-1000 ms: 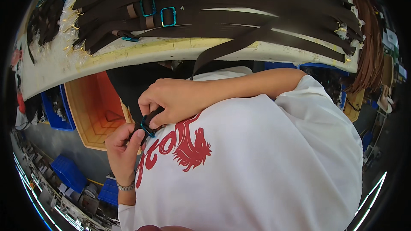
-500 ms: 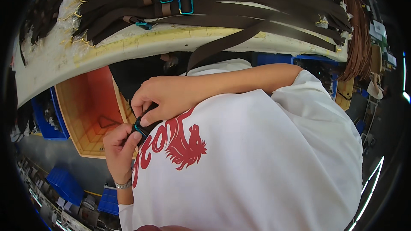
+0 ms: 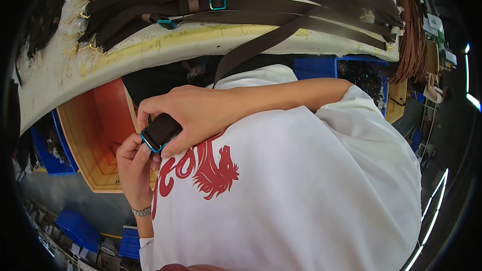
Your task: The person repeatedly picks up brown fabric straps and teal metal buckles from a table, threads the strap through the buckle, and places the assembled unit into a wooden crate. The process is repeated for multiple straps throughout the clip.
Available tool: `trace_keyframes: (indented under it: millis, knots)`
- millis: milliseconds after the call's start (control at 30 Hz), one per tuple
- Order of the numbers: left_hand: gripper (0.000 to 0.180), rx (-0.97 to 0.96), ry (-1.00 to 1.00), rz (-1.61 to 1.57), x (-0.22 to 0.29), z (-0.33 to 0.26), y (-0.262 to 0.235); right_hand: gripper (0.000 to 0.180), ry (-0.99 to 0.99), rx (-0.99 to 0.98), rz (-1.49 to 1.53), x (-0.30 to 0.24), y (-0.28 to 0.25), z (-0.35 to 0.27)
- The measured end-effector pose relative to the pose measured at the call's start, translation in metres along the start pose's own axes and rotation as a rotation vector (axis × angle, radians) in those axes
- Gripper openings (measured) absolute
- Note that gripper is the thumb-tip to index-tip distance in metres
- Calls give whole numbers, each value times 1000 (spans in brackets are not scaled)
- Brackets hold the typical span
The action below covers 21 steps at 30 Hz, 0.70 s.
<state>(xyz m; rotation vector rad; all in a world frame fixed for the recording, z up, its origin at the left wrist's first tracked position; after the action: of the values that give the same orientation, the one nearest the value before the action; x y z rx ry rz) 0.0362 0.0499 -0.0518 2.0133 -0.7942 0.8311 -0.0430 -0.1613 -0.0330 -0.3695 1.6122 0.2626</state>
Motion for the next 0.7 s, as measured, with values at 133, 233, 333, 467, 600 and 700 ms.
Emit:
trace_keyframes:
  millis: [133,233,333,467,600,700]
  knots:
    - [11,141,11,62,4,5,11,44,55,33,-82,8,1,6]
    - [12,126,-25,115,11,1,17,46,12,25,-21,4,1,1]
    - [14,7,-12,-412,-5,12,20,45,-25,79,29,4,1,-2]
    - [16,-45,58,-319,-10,16,14,43,-49,128,111,7,2,-2]
    - [12,82,0,154,10,3,14,46,10,72,48,11,3,-2]
    - [13,85,-28,50,6,3,13,46,20,45,27,11,4,-2]
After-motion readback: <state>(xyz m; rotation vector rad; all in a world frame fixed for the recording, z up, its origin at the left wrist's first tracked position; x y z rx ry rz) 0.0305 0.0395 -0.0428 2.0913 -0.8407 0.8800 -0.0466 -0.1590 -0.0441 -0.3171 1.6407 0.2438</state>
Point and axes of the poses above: each hand's wrist, its own z-axis towards the middle knuckle, its own y-axis out of the palm, x = y × z, the point moved 4 cm from there along z, towards the middle knuckle, and after that the axes turned 12 degrees about -x, right-handed, at the moved point
